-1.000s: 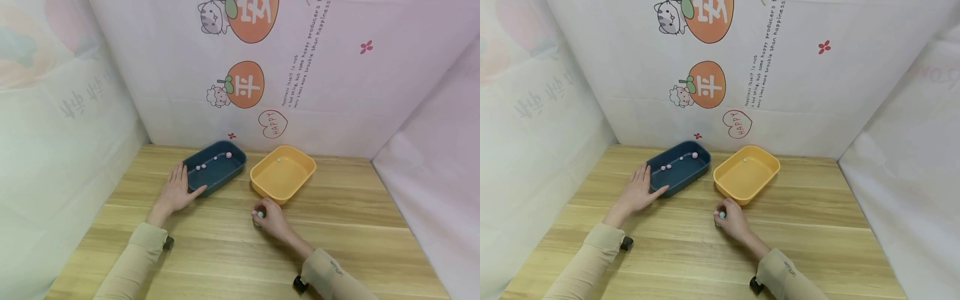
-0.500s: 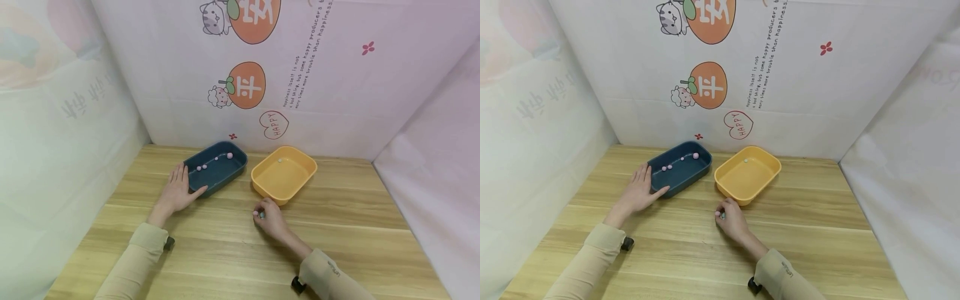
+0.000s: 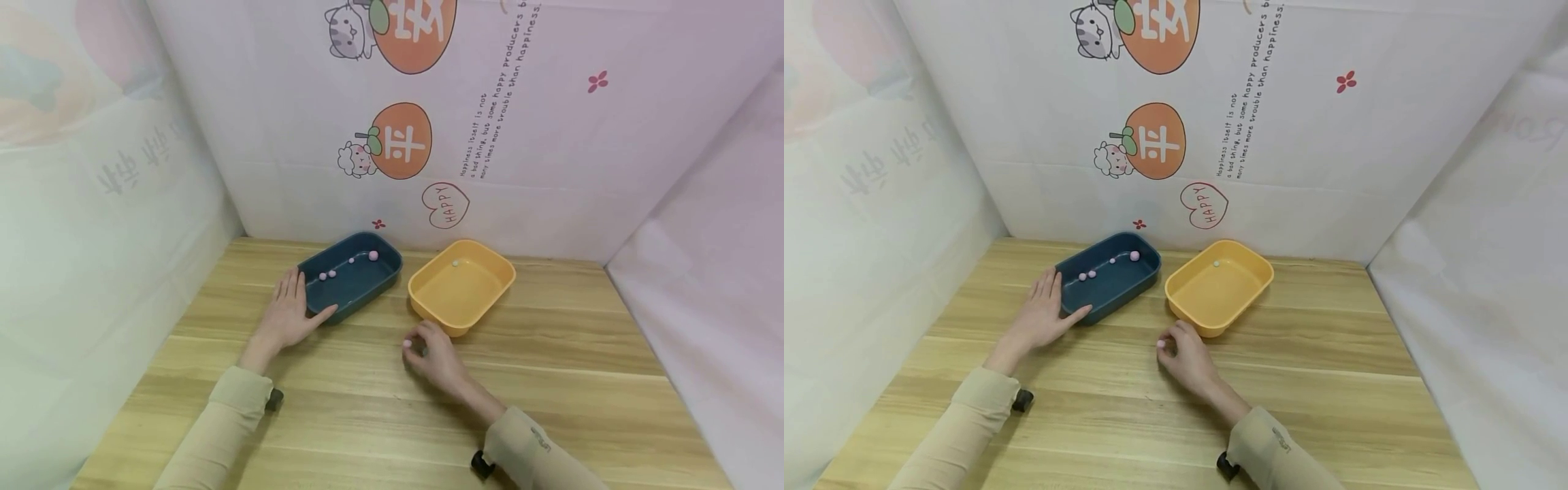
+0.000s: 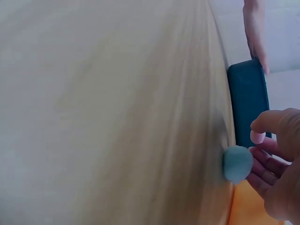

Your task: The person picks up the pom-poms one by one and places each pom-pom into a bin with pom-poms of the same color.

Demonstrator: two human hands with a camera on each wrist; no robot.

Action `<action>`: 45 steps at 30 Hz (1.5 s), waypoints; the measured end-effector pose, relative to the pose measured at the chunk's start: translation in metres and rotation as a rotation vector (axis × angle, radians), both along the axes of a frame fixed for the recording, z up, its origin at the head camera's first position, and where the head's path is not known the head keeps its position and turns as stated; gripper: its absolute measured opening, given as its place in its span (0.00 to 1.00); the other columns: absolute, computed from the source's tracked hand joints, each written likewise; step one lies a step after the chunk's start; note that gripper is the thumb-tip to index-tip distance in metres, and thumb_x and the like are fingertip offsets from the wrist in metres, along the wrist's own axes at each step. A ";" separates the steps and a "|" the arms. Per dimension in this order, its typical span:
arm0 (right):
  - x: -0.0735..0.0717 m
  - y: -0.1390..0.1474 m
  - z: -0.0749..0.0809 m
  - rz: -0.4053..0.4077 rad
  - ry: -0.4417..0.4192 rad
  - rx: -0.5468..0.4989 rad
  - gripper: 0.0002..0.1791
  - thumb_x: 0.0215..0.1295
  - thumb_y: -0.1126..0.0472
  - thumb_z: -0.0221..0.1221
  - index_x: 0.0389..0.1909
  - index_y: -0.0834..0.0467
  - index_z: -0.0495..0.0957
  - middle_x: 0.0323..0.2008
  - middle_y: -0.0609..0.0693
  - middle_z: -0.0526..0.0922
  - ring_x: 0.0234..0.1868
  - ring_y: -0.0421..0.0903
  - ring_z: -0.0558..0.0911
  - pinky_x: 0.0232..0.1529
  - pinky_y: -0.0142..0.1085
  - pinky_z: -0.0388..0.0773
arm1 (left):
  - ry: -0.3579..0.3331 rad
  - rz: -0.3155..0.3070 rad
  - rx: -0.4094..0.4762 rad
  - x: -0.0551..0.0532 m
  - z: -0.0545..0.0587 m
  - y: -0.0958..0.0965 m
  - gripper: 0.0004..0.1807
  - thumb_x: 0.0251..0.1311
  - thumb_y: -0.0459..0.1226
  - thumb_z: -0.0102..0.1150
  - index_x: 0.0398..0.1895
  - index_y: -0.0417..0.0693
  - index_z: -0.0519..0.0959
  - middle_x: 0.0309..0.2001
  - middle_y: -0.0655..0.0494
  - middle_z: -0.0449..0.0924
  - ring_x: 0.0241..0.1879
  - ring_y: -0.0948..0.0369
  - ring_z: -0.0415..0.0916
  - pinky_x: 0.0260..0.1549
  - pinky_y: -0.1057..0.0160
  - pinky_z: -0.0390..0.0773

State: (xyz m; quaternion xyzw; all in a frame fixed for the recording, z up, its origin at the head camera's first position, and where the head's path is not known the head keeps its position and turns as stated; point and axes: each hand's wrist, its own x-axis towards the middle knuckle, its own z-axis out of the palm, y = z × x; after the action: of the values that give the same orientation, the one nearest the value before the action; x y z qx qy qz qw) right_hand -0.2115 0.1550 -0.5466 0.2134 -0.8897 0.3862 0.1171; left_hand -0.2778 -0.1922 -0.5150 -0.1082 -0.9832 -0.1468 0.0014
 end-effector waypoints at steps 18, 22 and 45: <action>-0.025 -0.035 0.049 0.005 0.055 0.044 0.05 0.73 0.65 0.69 0.44 0.63 0.86 0.46 0.57 0.88 0.52 0.55 0.85 0.56 0.51 0.86 | -0.011 0.005 0.008 -0.001 0.002 0.002 0.69 0.72 0.78 0.43 0.88 0.28 0.39 0.90 0.30 0.33 0.91 0.36 0.32 0.90 0.36 0.40; -0.034 -0.046 0.055 0.001 0.050 0.073 0.05 0.74 0.64 0.70 0.44 0.62 0.87 0.47 0.56 0.88 0.53 0.54 0.86 0.58 0.49 0.86 | -0.010 0.002 0.011 -0.001 0.003 0.001 0.69 0.73 0.77 0.43 0.88 0.27 0.39 0.90 0.28 0.33 0.90 0.34 0.32 0.89 0.35 0.40; -0.081 -0.086 0.060 0.029 0.031 0.128 0.05 0.75 0.64 0.69 0.45 0.62 0.86 0.48 0.56 0.86 0.53 0.53 0.84 0.58 0.48 0.87 | 0.000 -0.001 -0.001 -0.004 0.001 -0.001 0.68 0.73 0.77 0.43 0.88 0.26 0.40 0.89 0.28 0.34 0.90 0.34 0.34 0.89 0.35 0.41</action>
State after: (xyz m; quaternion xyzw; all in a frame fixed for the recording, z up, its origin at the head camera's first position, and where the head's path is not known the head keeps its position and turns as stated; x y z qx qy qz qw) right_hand -0.2921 0.0694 -0.4870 0.2391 -0.9076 0.3266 0.1113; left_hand -0.2814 -0.1934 -0.5136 -0.1088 -0.9833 -0.1462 0.0012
